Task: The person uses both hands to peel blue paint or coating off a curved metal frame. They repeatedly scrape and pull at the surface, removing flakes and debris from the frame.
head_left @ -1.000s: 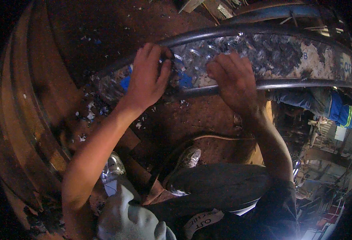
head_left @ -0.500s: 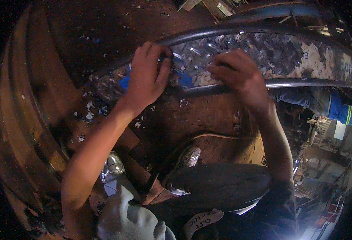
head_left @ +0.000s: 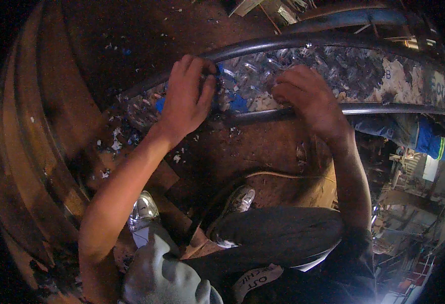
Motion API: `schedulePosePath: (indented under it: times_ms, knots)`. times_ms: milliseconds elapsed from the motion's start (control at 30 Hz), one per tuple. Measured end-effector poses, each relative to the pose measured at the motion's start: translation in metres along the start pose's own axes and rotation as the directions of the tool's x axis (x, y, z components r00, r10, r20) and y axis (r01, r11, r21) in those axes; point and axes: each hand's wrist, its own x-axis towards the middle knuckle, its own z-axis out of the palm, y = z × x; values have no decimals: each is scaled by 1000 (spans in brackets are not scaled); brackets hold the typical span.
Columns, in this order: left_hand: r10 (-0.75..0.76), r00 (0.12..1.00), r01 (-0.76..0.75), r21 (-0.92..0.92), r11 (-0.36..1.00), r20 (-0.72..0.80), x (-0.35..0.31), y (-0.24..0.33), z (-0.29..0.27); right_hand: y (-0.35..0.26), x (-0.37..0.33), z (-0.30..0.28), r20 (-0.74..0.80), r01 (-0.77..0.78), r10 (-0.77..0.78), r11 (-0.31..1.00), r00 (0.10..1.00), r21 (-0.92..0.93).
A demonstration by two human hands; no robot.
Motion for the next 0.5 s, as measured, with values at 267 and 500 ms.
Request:
schedulePosePath:
  times_ms: [267, 500]
  knots:
    - [37, 999, -36, 44, 998, -19, 1, -2, 4, 3, 0, -1, -44, -8, 10, 999, 999, 52]
    - [31, 999, -31, -3, 1000, -29, 1, 0, 3, 4, -5, 8, -13, -29, 29, 1000, 999, -2]
